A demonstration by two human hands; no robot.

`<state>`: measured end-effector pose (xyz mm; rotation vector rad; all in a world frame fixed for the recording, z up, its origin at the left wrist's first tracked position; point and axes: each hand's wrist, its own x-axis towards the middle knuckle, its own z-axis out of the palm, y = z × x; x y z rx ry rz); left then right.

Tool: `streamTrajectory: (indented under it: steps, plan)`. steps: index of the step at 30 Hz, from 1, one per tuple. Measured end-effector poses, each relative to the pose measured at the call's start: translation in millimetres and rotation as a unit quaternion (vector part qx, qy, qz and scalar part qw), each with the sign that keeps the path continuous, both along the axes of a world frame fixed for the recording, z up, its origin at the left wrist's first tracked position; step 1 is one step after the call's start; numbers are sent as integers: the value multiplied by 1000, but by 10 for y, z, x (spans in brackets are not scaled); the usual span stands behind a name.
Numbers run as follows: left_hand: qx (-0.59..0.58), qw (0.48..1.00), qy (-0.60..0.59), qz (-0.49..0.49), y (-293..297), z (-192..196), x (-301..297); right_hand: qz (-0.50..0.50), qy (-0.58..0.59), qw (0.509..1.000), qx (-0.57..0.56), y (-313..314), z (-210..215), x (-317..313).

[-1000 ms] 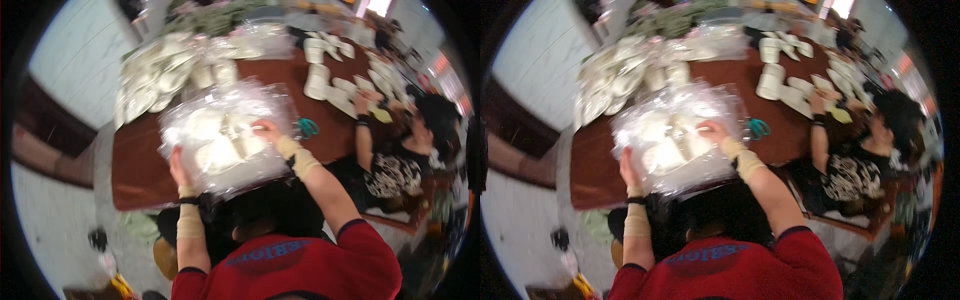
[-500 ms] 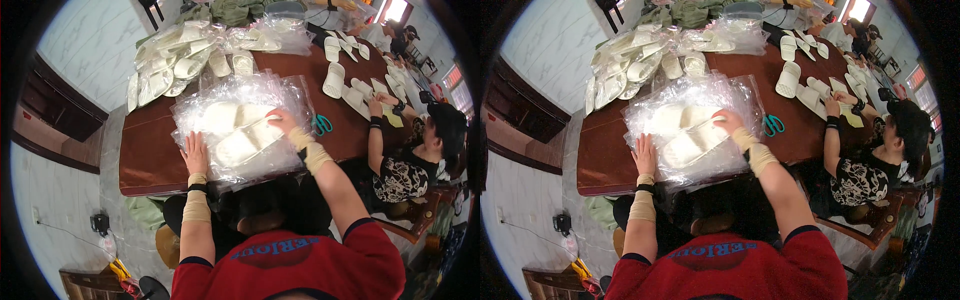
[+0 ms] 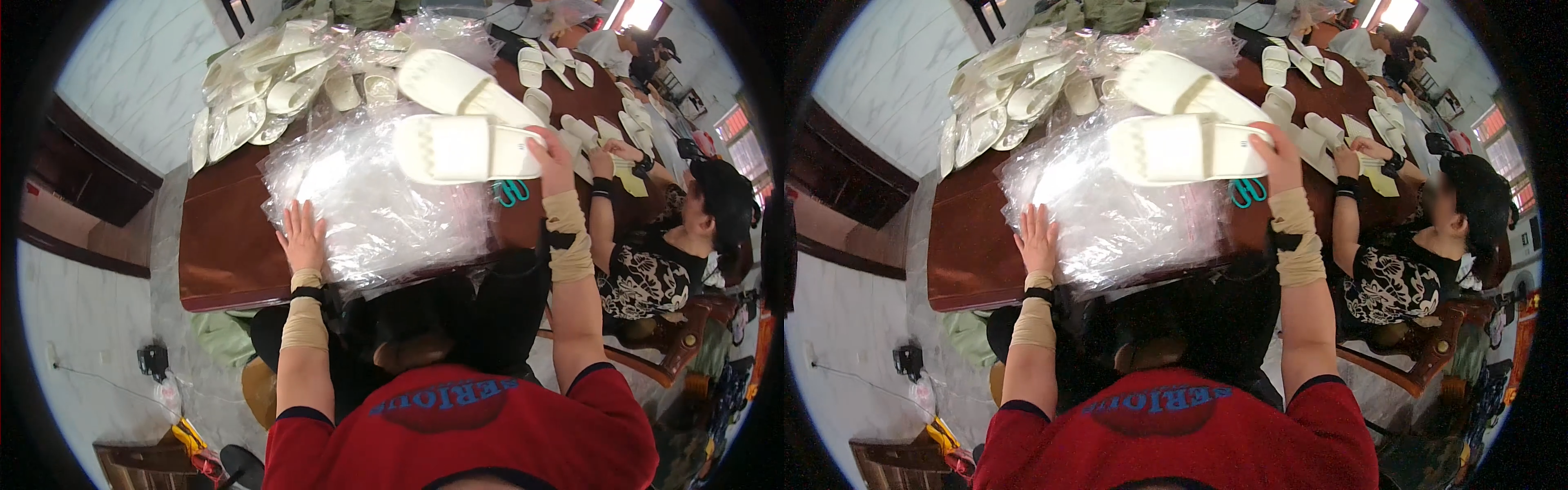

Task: The recorder is shown checking and placing slippers into individual plastic bags, then placing those bags into a larger pile.

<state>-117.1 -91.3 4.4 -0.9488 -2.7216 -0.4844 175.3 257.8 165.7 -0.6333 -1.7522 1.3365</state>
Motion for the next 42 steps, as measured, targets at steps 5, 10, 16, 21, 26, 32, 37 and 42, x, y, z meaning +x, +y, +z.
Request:
streamTrajectory:
  steps: [5,10,16,21,26,32,37,42]
  plan:
    - [14,1000,-1,5,49,-4,6,159,-27,987,24,-582,-490,-759]
    - [29,999,-18,1,74,-25,-17,102,-175,978,44,-540,-1420,-985]
    - [-16,995,-97,-12,51,345,-183,109,-154,982,-28,-462,-1597,-1032]
    - [31,943,5,-331,228,1045,80,103,-171,980,8,-517,-1388,-1021]
    - [-65,932,119,-337,226,758,104,114,-139,982,57,-558,-1625,-990]
    - [-18,941,59,-333,206,831,-113,86,-158,982,60,-464,-1631,-918]
    - [160,907,-214,-324,57,1110,-215,-70,-297,911,275,-473,-902,-882]
    - [189,869,-359,-283,143,1065,-228,-132,-556,780,256,137,-997,-364]
